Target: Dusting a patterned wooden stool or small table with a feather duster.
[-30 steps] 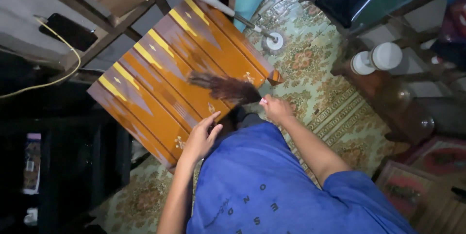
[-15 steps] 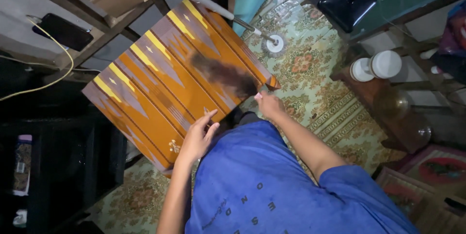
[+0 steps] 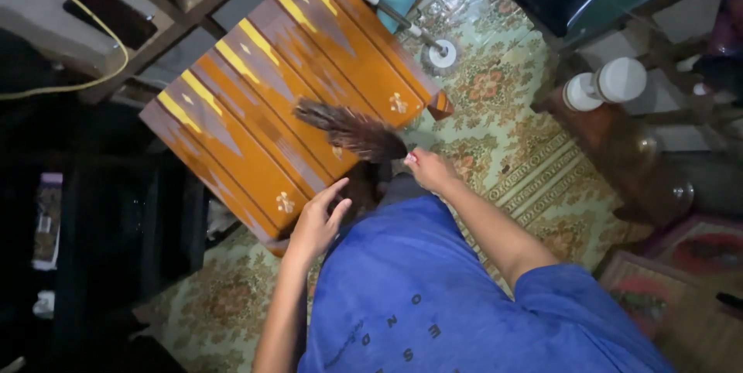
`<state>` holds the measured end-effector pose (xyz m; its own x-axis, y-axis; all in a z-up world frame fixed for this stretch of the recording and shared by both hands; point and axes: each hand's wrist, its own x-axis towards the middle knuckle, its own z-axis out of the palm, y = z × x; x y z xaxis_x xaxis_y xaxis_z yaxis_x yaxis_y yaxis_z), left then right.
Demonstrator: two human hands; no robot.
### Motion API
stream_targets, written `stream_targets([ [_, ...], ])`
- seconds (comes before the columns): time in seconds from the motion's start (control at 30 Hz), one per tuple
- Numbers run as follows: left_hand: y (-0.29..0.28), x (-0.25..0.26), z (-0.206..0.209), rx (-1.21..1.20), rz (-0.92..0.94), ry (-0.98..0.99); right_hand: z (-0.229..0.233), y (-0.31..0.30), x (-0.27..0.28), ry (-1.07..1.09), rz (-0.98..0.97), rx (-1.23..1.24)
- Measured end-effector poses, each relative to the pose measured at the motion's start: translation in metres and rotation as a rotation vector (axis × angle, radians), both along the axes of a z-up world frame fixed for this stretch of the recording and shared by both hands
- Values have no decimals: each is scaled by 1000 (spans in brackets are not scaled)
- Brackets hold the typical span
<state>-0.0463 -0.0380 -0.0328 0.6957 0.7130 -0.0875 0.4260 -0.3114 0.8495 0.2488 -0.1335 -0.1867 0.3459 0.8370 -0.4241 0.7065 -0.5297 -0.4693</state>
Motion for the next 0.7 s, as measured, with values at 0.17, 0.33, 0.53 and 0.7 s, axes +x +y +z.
stream_targets([
  [0.17, -35, -23, 25, -281, 94, 164, -32, -50, -25, 25, -125, 23],
  [0.33, -73, -52, 6, -262, 74, 136, -32, -99, -51, -5, -100, 95],
  [0.53, -115, -79, -15, -146, -29, -7, -17, -154, -90, 51, -274, 30],
  [0.7, -134, -89, -3, -238, -9, 128, 2, -184, -110, -12, -214, 16],
])
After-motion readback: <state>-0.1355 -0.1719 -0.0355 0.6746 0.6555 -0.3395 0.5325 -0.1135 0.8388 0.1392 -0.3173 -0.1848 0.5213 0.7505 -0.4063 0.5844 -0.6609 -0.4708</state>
